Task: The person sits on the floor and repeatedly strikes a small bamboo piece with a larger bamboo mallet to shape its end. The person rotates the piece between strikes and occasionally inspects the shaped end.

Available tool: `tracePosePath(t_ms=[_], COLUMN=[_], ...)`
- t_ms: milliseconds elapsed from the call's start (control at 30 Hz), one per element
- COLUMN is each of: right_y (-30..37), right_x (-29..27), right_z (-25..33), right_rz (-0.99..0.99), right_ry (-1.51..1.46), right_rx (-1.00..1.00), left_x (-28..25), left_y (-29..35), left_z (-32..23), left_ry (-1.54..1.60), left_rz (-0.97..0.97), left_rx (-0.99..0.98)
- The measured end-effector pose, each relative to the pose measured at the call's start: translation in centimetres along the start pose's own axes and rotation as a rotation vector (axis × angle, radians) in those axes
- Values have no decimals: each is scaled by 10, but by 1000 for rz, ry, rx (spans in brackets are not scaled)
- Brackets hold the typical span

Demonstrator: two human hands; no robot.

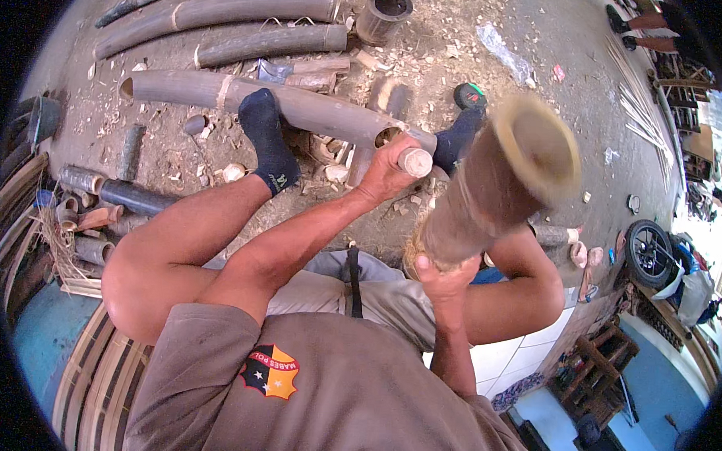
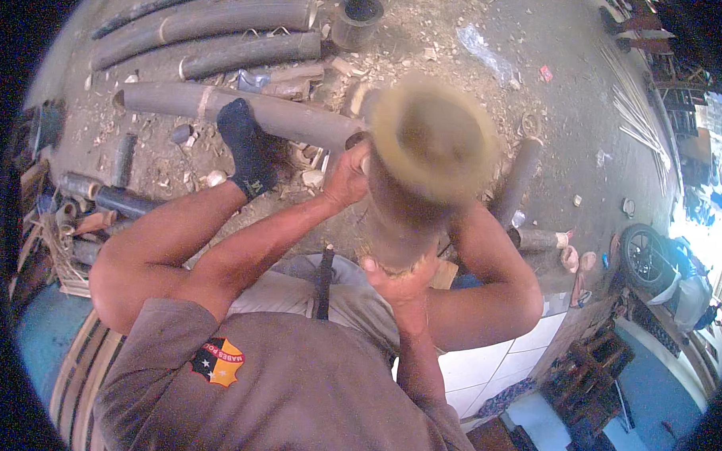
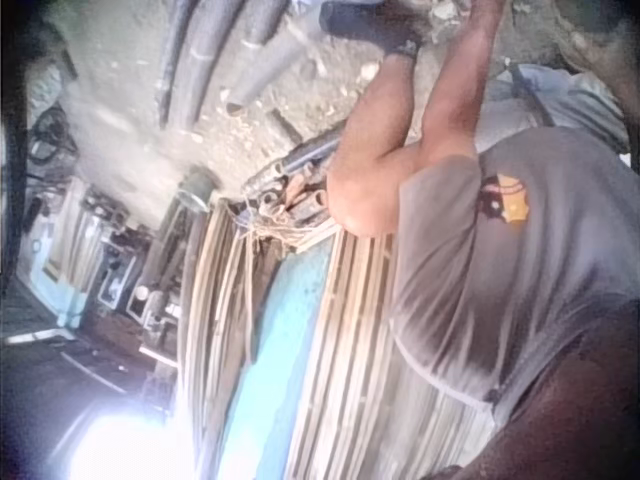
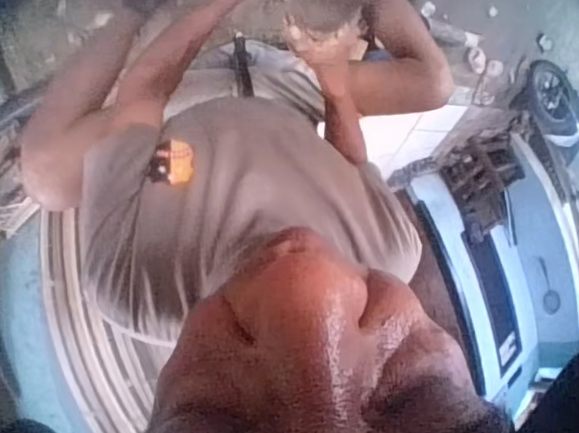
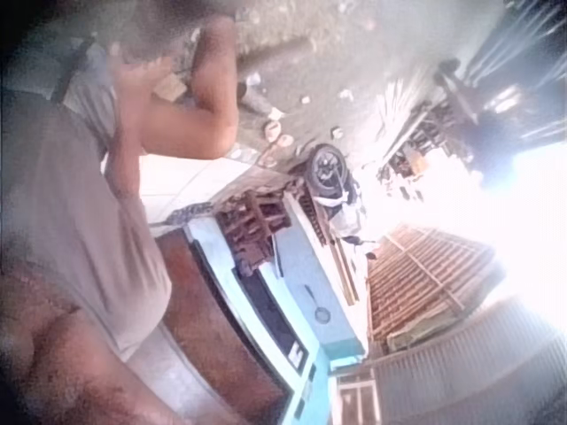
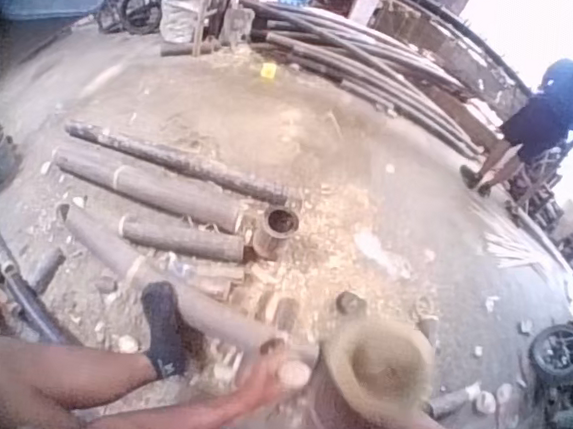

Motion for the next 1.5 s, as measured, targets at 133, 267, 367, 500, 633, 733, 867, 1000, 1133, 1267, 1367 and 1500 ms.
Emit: tracePosePath(t_ms=[133,267,367,500,633,733,867,1000,1133,1267,1367,1500], right_y=[13,13,30,37,38,44,50,69,78,44,47,59], right_x=[-4,-13,-37,-47,-53,-56,-41,-44,-44,-17,-25,-35], right_z=[-40,-35,-40,-15,6,10,-1,-16,-20,-58,-56,-9], right_rz=[42,-3,-112,-193,-238,-255,-210,-140,-178,-101,-181,-261], right_ry=[273,282,149,72,13,59,171,50,-185,181,115,87], right_rx=[515,493,452,474,372,243,34,211,303,645,560,-4], left_x=[-2,-15,6,29,22,21,18,17,18,22,16,22], left_y=[-1,-36,-15,6,11,14,10,14,13,17,31,33], left_z=[-15,14,-21,-38,-23,-18,-17,-24,-15,-1,14,14], left_ry=[51,100,-11,-279,-239,-228,-219,-181,-178,-170,-278,-334], left_rz=[25,-61,-112,-117,-223,-158,-171,-134,-150,-129,-50,-47], left_rx=[187,-137,-69,237,210,175,274,288,227,282,386,411])
Point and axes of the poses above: each hand's wrist, its own y-axis away from the middle knuckle, its own x-axis out of the palm, z = x × y, the point moved 6 cm from there along -y, towards the middle knuckle, and after that the axes turned 14 degrees about -y, right-handed, at the moved point
